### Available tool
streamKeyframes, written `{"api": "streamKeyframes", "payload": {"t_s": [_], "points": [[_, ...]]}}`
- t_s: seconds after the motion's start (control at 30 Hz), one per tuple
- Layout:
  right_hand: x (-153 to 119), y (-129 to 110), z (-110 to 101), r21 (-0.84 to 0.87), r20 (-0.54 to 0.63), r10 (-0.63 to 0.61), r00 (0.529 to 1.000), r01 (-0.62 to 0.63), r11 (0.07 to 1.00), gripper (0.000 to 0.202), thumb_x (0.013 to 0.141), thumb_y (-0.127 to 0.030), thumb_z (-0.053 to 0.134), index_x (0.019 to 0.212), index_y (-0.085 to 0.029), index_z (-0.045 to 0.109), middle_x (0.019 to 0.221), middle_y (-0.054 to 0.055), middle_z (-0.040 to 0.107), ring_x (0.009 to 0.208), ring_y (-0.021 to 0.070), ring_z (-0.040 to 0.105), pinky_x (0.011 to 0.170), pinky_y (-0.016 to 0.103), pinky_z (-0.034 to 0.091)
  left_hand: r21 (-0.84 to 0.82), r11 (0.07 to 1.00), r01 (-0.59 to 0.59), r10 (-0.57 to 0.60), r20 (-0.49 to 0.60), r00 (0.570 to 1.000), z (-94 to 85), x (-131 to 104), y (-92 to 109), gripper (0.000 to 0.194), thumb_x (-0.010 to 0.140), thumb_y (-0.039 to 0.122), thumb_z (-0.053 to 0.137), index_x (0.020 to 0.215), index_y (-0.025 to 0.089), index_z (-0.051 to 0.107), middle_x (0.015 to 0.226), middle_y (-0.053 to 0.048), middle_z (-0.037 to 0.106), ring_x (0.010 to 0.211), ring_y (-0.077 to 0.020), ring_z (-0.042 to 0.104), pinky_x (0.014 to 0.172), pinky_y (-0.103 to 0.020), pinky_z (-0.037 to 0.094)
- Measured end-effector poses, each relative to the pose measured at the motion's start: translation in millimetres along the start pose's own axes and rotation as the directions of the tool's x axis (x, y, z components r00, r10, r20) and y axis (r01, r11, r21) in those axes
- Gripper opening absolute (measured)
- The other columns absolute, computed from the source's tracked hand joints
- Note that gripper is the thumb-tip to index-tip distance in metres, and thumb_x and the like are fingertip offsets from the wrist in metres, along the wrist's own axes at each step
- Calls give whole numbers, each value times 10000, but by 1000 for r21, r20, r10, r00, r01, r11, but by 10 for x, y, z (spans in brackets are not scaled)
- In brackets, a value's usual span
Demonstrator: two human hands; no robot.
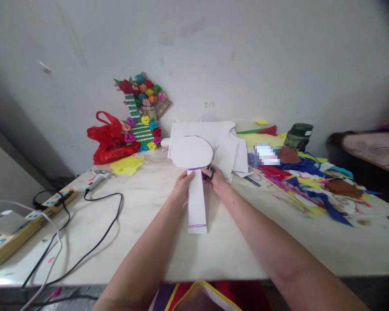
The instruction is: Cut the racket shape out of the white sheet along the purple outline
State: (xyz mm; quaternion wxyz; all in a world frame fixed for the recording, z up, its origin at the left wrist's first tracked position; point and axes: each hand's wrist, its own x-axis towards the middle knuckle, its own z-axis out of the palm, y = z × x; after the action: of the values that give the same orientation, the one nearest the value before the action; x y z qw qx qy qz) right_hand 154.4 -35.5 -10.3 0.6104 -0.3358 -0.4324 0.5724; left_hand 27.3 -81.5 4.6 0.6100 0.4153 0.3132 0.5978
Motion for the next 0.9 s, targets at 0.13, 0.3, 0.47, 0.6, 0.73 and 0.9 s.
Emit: {"api": "streamKeyframes", "payload": {"t_s": [0.13, 0.3, 0.47, 0.6, 0.73, 0.9], "points": [[-55, -65, 31, -18, 25, 45, 999, -45, 999, 452, 533, -341, 721, 921, -183, 551, 557, -18, 599, 483, 141, 580, 322, 165, 269, -12, 999, -45, 46, 15, 999, -69, 34, 43, 404, 651, 332, 682, 990, 152, 556, 793, -75, 673, 597, -170, 611, 557, -270, 471], [-72, -98, 30, -47, 30, 90, 995, -89, 995, 561, 599, -392, 690, 1086, -176, 516, 569, 8, 626, 460, 130, 574, 322, 161, 292, -31, 998, -63, 64, 18, 998, -131, 46, 90, 450, 672, 332, 668, 1056, 169, 501, 857, -97, 678, 668, -190, 634, 607, -294, 488], [-60, -70, 35, -89, 28, 111, 993, -108, 990, 509, 614, -397, 688, 1034, -168, 513, 564, 10, 624, 442, 119, 555, 302, 157, 291, -32, 997, -72, 73, 36, 997, -171, 73, 75, 444, 689, 329, 656, 1066, 174, 479, 807, -96, 683, 682, -205, 643, 601, -301, 494], [-66, -62, 39, -83, 54, 94, 994, -89, 993, 480, 608, -390, 697, 989, -172, 502, 620, 22, 646, 474, 133, 583, 308, 162, 314, -25, 997, -78, 79, 31, 996, -171, 68, 95, 415, 693, 305, 652, 1051, 157, 501, 833, -104, 681, 694, -206, 646, 632, -312, 507], [-50, -53, 16, -24, 85, 91, 992, -89, 996, 476, 637, -419, 666, 1006, -172, 496, 651, 33, 655, 545, 159, 619, 328, 172, 354, -59, 996, -61, 63, 42, 997, -140, 31, 157, 377, 706, 256, 632, 1052, 159, 518, 973, -118, 658, 771, -213, 645, 683, -325, 517], [-32, -73, 8, 17, 60, 86, 994, -87, 996, 478, 622, -438, 681, 977, -174, 502, 662, 37, 658, 527, 149, 610, 333, 177, 362, -111, 994, -7, 19, 107, 994, -141, 5, 222, 321, 704, 175, 607, 1014, 140, 529, 1026, -136, 637, 852, -231, 633, 755, -368, 515]]}}
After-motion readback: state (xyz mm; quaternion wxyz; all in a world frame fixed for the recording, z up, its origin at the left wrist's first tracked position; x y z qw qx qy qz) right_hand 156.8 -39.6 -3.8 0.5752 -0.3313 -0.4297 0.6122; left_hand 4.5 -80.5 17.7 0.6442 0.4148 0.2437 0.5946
